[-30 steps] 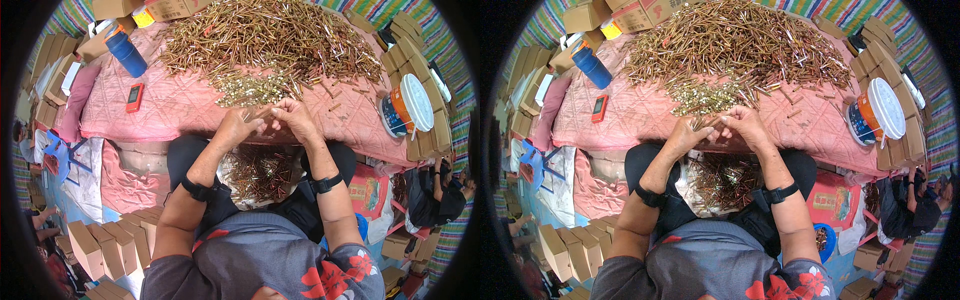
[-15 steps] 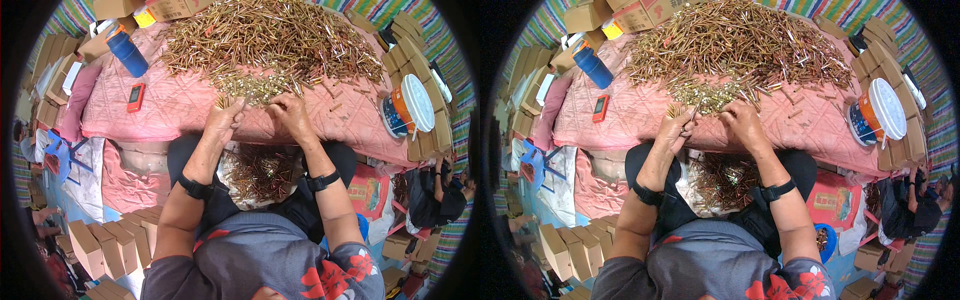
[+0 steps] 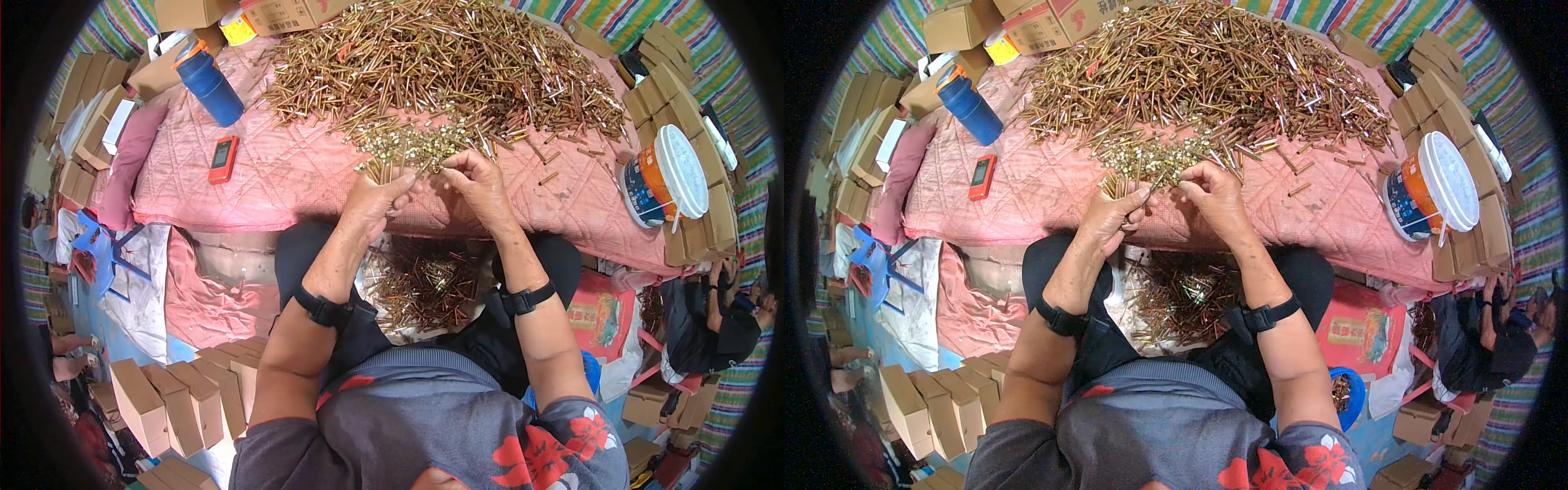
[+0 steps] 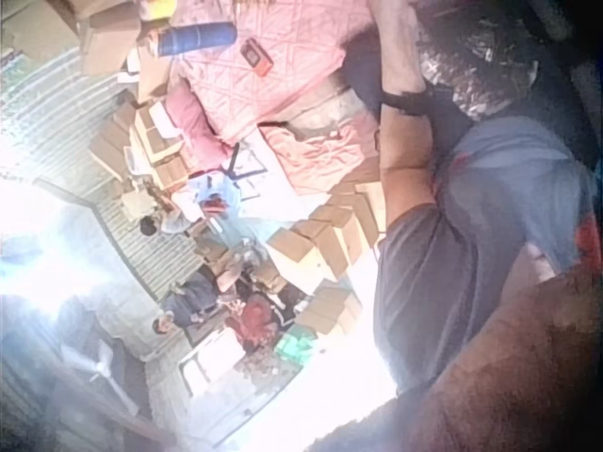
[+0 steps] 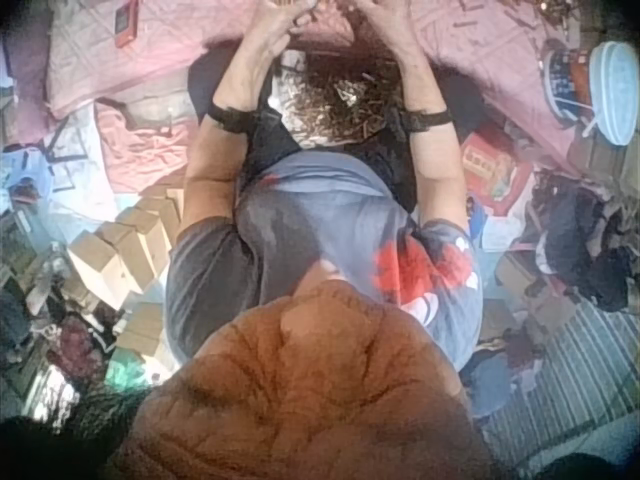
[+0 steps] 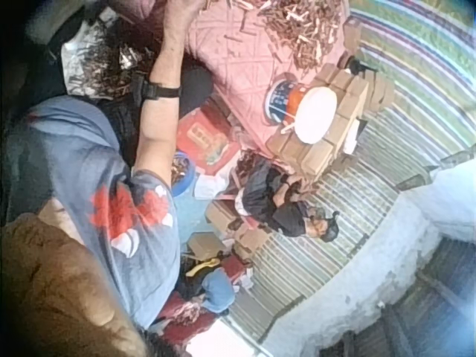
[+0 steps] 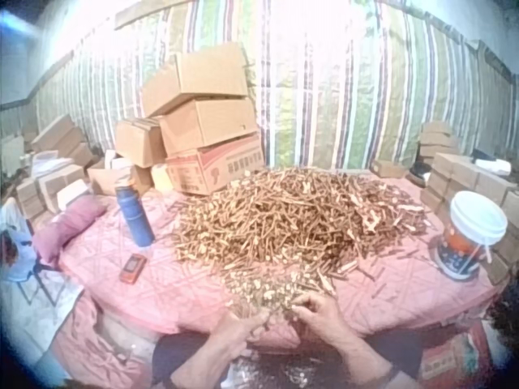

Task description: Assembling small gold-colored metal flowers onto copper-colored metal tubes.

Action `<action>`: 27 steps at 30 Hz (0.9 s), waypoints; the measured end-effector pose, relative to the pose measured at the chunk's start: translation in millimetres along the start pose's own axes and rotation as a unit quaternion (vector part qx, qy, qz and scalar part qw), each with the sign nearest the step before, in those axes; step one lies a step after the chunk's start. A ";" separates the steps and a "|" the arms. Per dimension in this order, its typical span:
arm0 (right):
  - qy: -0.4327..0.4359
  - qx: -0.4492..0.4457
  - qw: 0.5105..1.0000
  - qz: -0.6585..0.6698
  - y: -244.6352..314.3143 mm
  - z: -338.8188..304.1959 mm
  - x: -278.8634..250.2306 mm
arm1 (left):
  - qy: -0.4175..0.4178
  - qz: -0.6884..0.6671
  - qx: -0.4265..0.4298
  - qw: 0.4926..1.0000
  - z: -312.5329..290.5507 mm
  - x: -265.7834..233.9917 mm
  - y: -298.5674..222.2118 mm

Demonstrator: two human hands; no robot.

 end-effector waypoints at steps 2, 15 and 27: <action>0.007 -0.001 1.000 0.004 6.1 -2.6 3.4 | 0.015 0.002 -0.002 1.000 -0.3 0.5 1.9; 0.069 0.013 0.967 0.246 -2.8 -5.2 6.7 | 0.047 0.037 0.001 0.998 0.8 8.4 1.1; 0.058 0.029 0.978 0.199 -1.8 -7.4 6.9 | 0.052 0.044 -0.005 0.998 -2.2 15.0 0.0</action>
Point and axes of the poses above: each hand's wrist, its own z-axis towards the middle knuckle, its own x-axis out of the palm, y = z × x, the point moved 8 cm from there along z, towards the middle knuckle, and after that the axes turned 10 degrees about y, right-handed, at the moved point
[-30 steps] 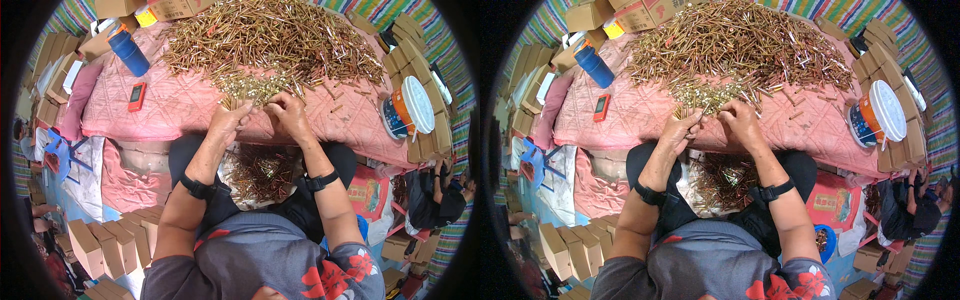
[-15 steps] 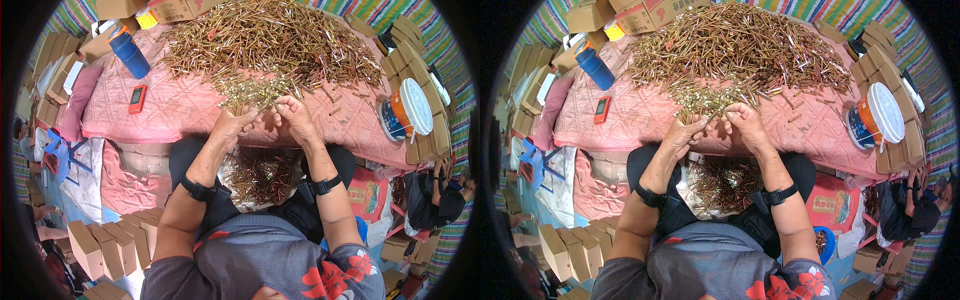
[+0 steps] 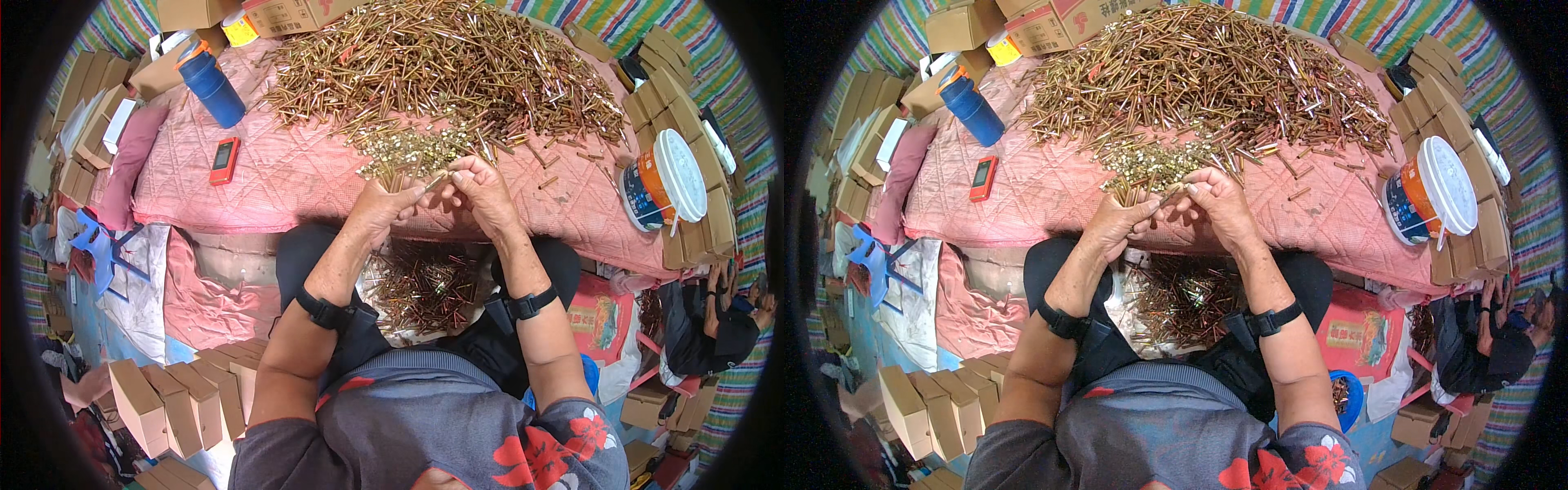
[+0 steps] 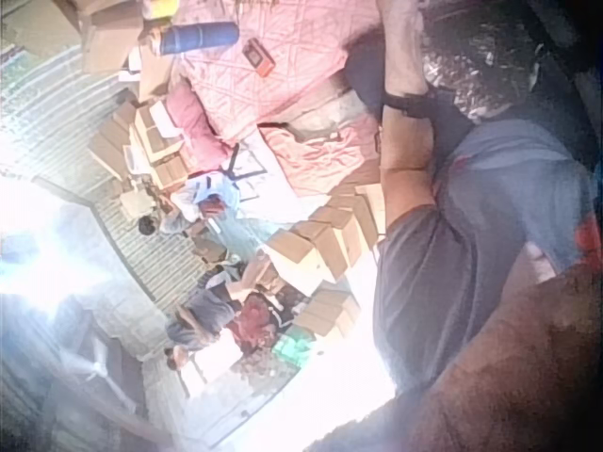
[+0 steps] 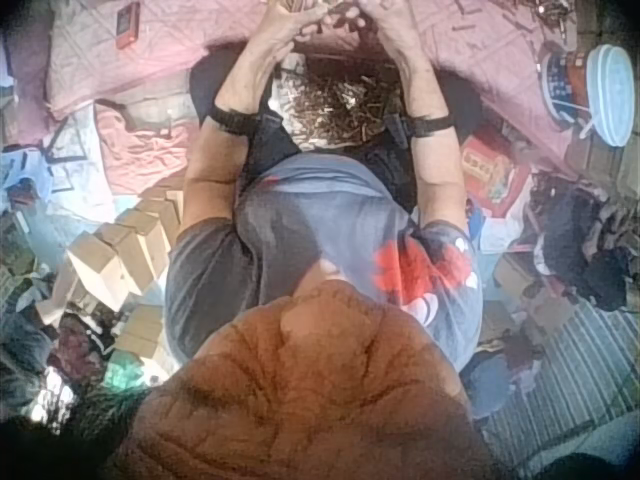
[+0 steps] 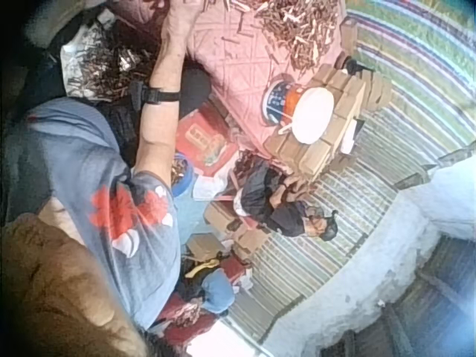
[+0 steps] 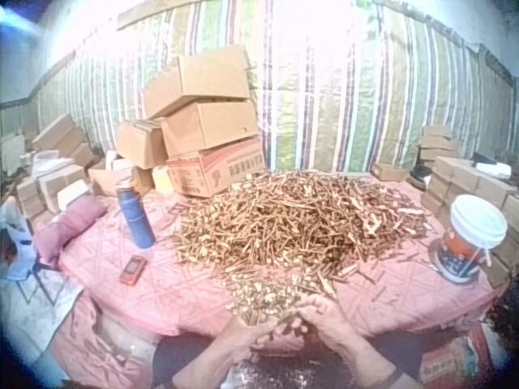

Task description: Assembling small gold-colored metal flowers onto copper-colored metal tubes.

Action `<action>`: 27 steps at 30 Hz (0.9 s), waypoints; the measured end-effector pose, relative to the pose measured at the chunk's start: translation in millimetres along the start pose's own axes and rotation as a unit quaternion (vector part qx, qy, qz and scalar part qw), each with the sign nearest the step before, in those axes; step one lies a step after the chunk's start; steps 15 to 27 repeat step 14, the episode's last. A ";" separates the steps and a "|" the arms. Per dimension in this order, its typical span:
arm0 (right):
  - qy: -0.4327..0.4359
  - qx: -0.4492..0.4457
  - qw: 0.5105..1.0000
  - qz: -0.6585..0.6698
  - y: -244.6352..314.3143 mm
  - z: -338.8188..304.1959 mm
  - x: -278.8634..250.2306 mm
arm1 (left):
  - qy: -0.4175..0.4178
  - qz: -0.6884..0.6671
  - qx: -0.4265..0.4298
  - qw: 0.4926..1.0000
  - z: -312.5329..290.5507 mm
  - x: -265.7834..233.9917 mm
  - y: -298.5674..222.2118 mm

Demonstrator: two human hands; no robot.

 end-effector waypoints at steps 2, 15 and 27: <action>0.004 -0.002 1.000 -0.005 1.6 -0.3 3.2 | -0.003 0.004 -0.002 1.000 -0.1 -1.3 1.3; 0.003 0.008 0.999 -0.036 3.1 -1.8 9.2 | -0.002 0.032 -0.029 0.999 -1.0 -1.6 4.1; 0.003 0.008 0.999 -0.036 3.1 -1.8 9.2 | -0.002 0.032 -0.029 0.999 -1.0 -1.6 4.1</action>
Point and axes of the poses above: each hand's wrist, its own z-axis towards the middle knuckle, its own x-axis out of the palm, y = z × x, the point moved 8 cm from there along z, towards the middle knuckle, and after that the axes turned 10 degrees about y, right-handed, at the moved point
